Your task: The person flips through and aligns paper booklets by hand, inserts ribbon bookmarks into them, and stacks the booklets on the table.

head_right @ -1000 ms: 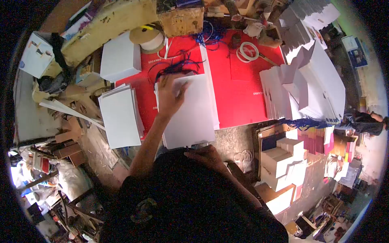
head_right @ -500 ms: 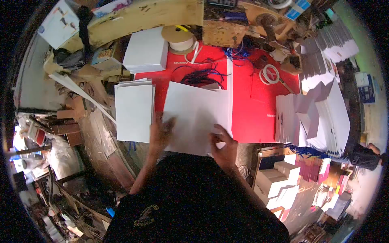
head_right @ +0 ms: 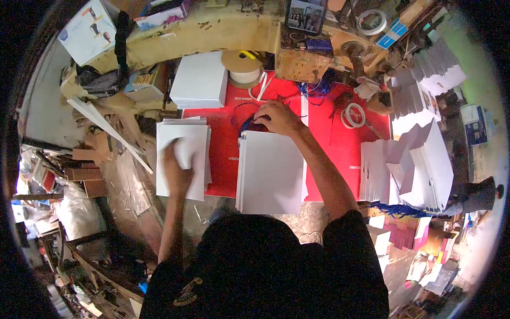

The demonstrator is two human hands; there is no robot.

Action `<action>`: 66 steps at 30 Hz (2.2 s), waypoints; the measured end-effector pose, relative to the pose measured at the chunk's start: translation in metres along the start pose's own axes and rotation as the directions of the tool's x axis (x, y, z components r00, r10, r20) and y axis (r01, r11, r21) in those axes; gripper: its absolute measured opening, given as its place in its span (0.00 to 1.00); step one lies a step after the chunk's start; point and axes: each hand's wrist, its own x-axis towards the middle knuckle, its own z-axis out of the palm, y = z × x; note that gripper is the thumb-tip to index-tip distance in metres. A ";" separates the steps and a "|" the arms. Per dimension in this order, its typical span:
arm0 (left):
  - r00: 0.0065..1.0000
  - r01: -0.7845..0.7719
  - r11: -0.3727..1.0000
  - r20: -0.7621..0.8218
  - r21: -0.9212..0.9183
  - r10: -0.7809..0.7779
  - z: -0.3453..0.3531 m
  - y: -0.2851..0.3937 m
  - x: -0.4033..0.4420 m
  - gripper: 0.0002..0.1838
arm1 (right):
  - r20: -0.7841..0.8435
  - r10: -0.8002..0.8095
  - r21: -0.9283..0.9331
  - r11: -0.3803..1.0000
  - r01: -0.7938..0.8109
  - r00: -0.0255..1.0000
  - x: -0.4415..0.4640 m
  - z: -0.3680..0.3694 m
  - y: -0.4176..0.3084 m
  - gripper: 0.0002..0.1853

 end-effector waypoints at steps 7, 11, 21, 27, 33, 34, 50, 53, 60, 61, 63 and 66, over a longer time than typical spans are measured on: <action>0.715 -0.505 0.828 0.418 -0.245 0.560 0.126 0.132 -0.007 0.42 | 0.130 0.238 -0.006 0.971 -0.239 0.963 -0.018 -0.063 0.007 0.13; 0.744 -0.545 0.810 0.322 -0.215 0.586 0.148 0.126 -0.010 0.42 | -0.006 0.410 0.027 0.912 -0.409 0.912 -0.067 -0.072 0.016 0.12; 0.747 -0.477 0.813 0.333 -0.333 0.575 0.144 0.134 -0.007 0.43 | -0.243 0.462 0.150 0.886 -0.438 0.853 -0.107 -0.057 0.008 0.12; 0.725 -0.559 0.783 0.296 -0.275 0.622 0.141 0.135 -0.009 0.42 | -0.231 0.551 0.125 0.834 -0.537 0.802 -0.111 -0.049 0.011 0.12; 0.721 -0.561 0.795 0.335 -0.231 0.606 0.142 0.134 -0.010 0.42 | -0.260 0.494 0.147 0.869 -0.472 0.830 -0.106 -0.043 0.016 0.12; 0.720 -0.582 0.787 0.320 -0.204 0.615 0.145 0.132 -0.011 0.42 | -0.269 0.501 0.135 0.865 -0.482 0.823 -0.105 -0.042 0.018 0.12; 0.894 0.133 0.281 0.237 -0.951 0.379 0.128 0.104 0.022 0.27 | 0.421 0.750 0.495 0.282 -0.822 0.511 -0.210 -0.027 -0.135 0.12; 0.895 -0.025 0.457 0.184 -0.889 0.407 0.129 0.119 0.018 0.26 | 0.300 0.796 0.748 0.146 -0.648 0.525 -0.253 0.056 -0.181 0.11; 0.867 -0.432 0.878 0.172 -0.207 0.467 0.121 0.142 -0.019 0.45 | 0.631 0.392 0.361 0.615 -0.701 0.670 -0.198 -0.022 -0.200 0.18; 0.913 -0.351 0.935 0.201 -0.056 0.355 0.109 0.143 -0.026 0.50 | 0.664 0.352 0.310 0.674 -0.671 0.660 -0.169 -0.070 -0.209 0.19; 0.946 -0.225 0.974 0.234 -0.019 0.223 0.092 0.134 -0.043 0.51 | 0.615 0.325 0.421 0.636 -0.647 0.719 -0.140 -0.127 -0.209 0.15; 0.944 -0.034 0.999 0.330 0.038 0.020 0.081 0.123 -0.061 0.53 | -0.399 0.427 -0.113 0.856 -0.505 0.812 -0.086 -0.156 -0.180 0.08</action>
